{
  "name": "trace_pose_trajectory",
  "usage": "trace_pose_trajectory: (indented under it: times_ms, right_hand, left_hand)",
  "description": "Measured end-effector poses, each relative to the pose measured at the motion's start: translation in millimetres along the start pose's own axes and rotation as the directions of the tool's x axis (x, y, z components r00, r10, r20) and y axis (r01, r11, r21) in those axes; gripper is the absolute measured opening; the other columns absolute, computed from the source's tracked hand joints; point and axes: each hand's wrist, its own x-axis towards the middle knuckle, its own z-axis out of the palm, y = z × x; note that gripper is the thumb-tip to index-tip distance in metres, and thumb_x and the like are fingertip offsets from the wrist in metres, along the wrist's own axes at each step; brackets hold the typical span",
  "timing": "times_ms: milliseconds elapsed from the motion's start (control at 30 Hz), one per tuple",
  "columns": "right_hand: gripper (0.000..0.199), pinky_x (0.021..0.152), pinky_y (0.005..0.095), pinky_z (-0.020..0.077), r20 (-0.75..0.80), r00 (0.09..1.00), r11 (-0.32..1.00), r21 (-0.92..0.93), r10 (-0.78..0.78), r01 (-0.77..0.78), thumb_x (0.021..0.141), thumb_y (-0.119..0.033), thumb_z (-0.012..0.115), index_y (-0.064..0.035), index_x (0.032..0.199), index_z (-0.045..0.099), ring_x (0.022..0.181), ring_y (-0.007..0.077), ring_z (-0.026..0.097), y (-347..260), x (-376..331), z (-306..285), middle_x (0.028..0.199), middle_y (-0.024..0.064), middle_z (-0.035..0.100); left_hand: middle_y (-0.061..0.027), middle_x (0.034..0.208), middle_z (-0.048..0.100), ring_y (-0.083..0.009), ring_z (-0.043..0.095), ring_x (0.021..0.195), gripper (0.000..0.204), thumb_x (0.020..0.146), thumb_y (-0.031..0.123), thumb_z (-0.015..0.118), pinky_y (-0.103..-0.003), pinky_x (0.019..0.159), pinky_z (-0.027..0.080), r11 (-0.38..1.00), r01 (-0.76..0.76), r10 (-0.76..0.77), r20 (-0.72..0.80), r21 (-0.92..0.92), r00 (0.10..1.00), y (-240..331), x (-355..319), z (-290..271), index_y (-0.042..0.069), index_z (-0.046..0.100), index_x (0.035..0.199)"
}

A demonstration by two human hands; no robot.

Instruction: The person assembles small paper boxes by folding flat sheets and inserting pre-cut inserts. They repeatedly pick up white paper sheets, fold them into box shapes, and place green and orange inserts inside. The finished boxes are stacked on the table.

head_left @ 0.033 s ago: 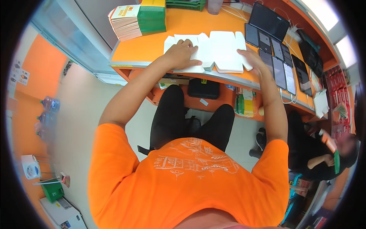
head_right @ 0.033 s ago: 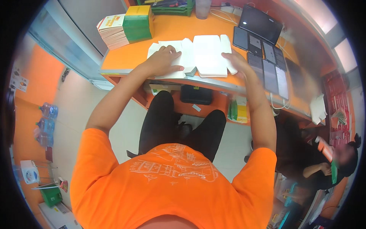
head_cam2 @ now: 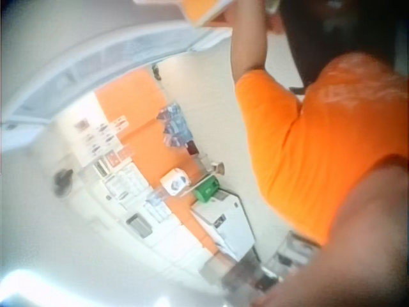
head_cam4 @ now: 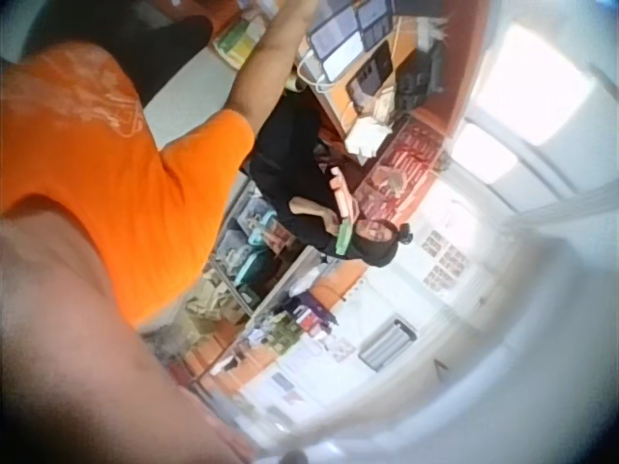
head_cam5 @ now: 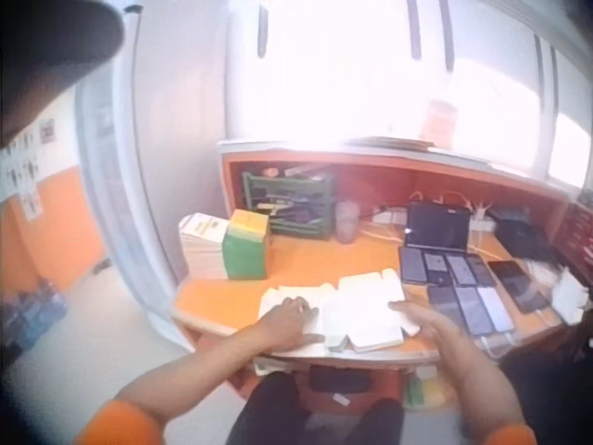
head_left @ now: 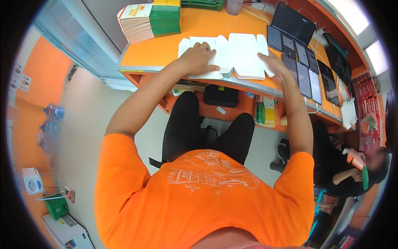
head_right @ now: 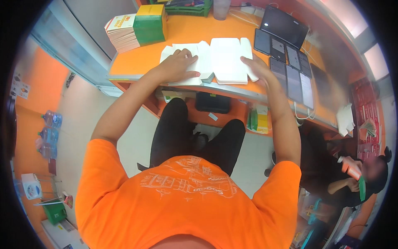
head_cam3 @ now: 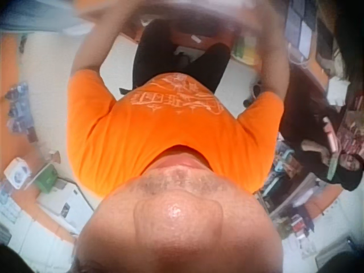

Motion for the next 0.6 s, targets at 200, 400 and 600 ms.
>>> trace_pose_trajectory:
  times_ms: [200, 400, 600]
  right_hand:
    - [0.067, 0.102, 0.0363, 0.0526, 0.044, 0.998, 0.999, -0.009, -0.037, 0.038, 0.100, -0.026, 0.067, 0.0051, 0.151, 0.035, 0.124, 0.0250, 0.061, -24, -2, 22, 0.140, 0.0195, 0.056]
    - [0.065, 0.098, 0.0362, 0.0550, 0.037, 0.999, 1.000, -0.012, -0.012, 0.012, 0.101, -0.027, 0.066, 0.0053, 0.149, 0.036, 0.119, 0.0239, 0.064, -25, 9, 43, 0.137, 0.0184, 0.059]
    - [0.059, 0.090, 0.0346, 0.0560, 0.006, 0.998, 0.977, -0.205, -0.061, 0.061, 0.101, -0.028, 0.064, 0.0064, 0.144, 0.044, 0.113, 0.0216, 0.066, -22, 8, 51, 0.129, 0.0170, 0.064]
  left_hand:
    - [-0.0220, 0.150, 0.041, -0.0421, 0.039, 0.138, 0.074, 0.100, 0.057, 0.051, -0.053, 0.114, 0.036, 0.999, -0.039, 0.038, 0.065, 0.008, 0.997, -2, 1, -1, 0.005, 0.043, 0.152]
    - [-0.0238, 0.153, 0.037, -0.0437, 0.034, 0.142, 0.074, 0.102, 0.054, 0.047, -0.056, 0.115, 0.032, 0.999, -0.022, 0.018, 0.135, 0.032, 0.991, 1, 2, -4, 0.003, 0.037, 0.154]
    - [-0.0237, 0.155, 0.035, -0.0429, 0.031, 0.145, 0.075, 0.101, 0.053, 0.049, -0.056, 0.115, 0.032, 0.997, 0.009, -0.026, 0.229, 0.073, 0.973, 13, 8, -11, 0.002, 0.036, 0.155]
